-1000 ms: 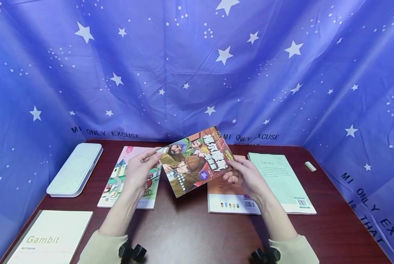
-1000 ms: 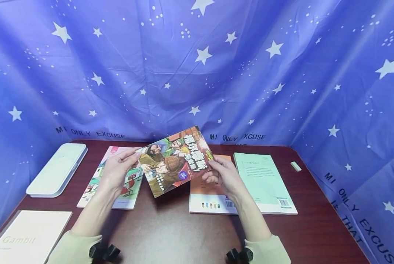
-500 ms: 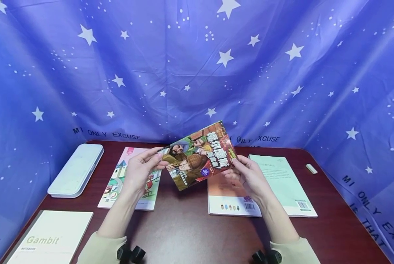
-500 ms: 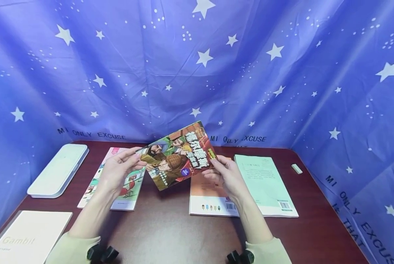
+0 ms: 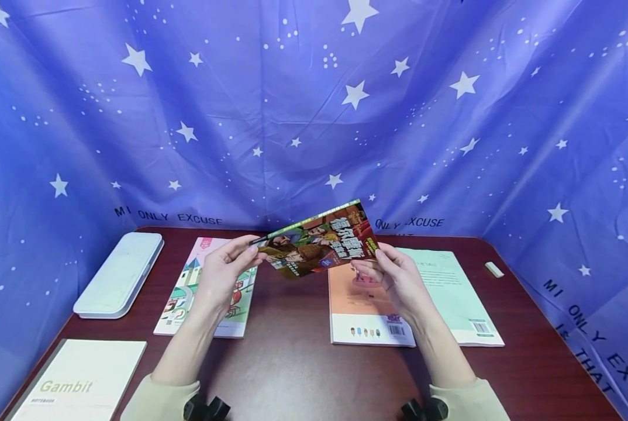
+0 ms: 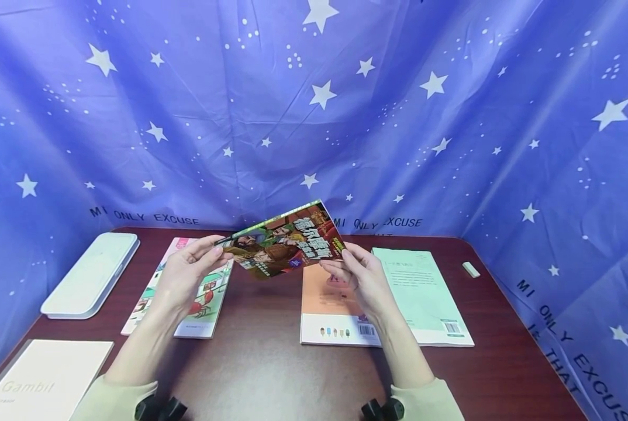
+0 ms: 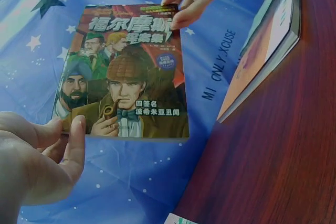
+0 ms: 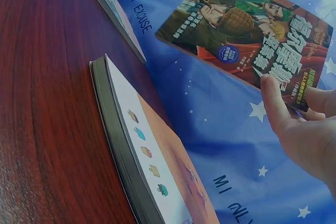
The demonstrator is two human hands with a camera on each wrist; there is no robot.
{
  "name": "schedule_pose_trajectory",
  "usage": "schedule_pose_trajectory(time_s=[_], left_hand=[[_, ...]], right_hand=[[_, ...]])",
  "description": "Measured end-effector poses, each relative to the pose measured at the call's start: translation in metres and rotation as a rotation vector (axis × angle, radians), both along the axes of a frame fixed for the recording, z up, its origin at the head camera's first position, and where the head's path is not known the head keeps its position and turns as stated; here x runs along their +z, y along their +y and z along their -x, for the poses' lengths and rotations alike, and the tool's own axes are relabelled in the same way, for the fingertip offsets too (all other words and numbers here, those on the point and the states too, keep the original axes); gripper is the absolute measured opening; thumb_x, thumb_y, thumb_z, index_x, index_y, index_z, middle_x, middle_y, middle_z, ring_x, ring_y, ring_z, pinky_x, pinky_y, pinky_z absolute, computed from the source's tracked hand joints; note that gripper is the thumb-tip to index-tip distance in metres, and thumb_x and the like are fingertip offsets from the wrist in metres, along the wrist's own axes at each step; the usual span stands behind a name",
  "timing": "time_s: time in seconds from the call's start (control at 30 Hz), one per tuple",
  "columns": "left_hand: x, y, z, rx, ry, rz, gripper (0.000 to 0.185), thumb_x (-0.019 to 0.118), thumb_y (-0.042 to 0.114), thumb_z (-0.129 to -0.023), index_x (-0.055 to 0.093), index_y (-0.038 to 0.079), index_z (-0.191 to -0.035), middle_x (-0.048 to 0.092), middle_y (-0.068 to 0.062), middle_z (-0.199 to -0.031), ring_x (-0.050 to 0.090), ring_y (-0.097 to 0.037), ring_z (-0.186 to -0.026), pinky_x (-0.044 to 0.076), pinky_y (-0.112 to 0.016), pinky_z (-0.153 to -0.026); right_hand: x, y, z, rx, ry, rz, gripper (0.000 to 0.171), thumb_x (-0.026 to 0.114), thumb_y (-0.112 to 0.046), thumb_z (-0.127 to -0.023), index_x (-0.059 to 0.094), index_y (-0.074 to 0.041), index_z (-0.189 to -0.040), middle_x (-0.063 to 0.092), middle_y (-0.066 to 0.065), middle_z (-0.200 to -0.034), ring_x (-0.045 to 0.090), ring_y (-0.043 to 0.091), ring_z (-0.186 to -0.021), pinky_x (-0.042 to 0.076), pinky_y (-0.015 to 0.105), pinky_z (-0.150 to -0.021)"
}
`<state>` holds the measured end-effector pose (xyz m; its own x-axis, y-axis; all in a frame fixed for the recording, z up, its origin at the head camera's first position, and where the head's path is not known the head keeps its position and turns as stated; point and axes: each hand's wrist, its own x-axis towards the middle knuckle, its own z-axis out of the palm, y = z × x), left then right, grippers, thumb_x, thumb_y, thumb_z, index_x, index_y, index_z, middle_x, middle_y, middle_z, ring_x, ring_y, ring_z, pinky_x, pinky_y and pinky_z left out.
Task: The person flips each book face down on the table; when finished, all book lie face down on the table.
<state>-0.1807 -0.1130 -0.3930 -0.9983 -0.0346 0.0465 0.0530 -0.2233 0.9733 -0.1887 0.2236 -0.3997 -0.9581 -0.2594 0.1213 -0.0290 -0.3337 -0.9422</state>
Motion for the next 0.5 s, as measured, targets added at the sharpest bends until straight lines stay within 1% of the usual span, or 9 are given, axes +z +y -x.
schedule_pose_trajectory(time_s=[0.1,0.2,0.3,0.4,0.5], left_hand=[[0.0003,-0.0001,-0.0005,0.000,0.003,-0.001,0.037,0.059,0.001,-0.102,0.058,-0.008,-0.137,0.077,0.015,-0.098,0.076,-0.003,-0.090,0.060,-0.029,-0.098],[0.0008,0.0000,-0.0007,-0.003,0.005,-0.006,0.039,0.059,0.001,-0.102,0.057,-0.009,-0.139,0.077,0.014,-0.102,0.076,-0.002,-0.092,0.059,-0.030,-0.100],[0.0015,-0.0001,-0.0009,-0.007,0.008,-0.023,0.040,0.060,0.001,-0.101,0.057,-0.009,-0.140,0.077,0.013,-0.104,0.076,-0.002,-0.094,0.059,-0.027,-0.099],[0.0013,-0.0003,-0.0008,-0.023,0.019,-0.061,0.041,0.062,0.004,-0.101,0.057,-0.009,-0.140,0.077,0.012,-0.105,0.076,-0.004,-0.096,0.059,-0.025,-0.100],[0.0012,-0.0009,-0.0007,-0.039,0.021,-0.128,0.038,0.064,0.007,-0.101,0.061,-0.007,-0.136,0.078,0.007,-0.108,0.077,-0.008,-0.098,0.058,-0.027,-0.102]], right_hand=[[-0.0003,-0.0007,0.0007,0.000,0.006,0.034,0.026,0.046,-0.013,-0.110,0.064,-0.009,-0.127,0.076,0.006,-0.121,0.075,0.020,-0.112,0.056,0.033,-0.105],[0.0003,-0.0018,0.0013,0.003,0.014,0.084,0.027,0.044,-0.009,-0.110,0.065,-0.008,-0.127,0.075,0.008,-0.124,0.072,0.021,-0.117,0.053,0.033,-0.107],[0.0013,-0.0023,0.0017,0.011,0.025,0.133,0.030,0.042,-0.006,-0.110,0.067,-0.007,-0.127,0.074,0.010,-0.126,0.071,0.022,-0.120,0.051,0.034,-0.110],[0.0022,-0.0021,0.0013,0.010,0.021,0.168,0.033,0.040,-0.005,-0.110,0.068,-0.007,-0.127,0.074,0.012,-0.126,0.071,0.024,-0.121,0.050,0.036,-0.111],[0.0031,-0.0023,0.0011,0.000,0.002,0.201,0.033,0.040,-0.008,-0.111,0.069,-0.005,-0.128,0.073,0.014,-0.128,0.070,0.026,-0.122,0.050,0.038,-0.112]])
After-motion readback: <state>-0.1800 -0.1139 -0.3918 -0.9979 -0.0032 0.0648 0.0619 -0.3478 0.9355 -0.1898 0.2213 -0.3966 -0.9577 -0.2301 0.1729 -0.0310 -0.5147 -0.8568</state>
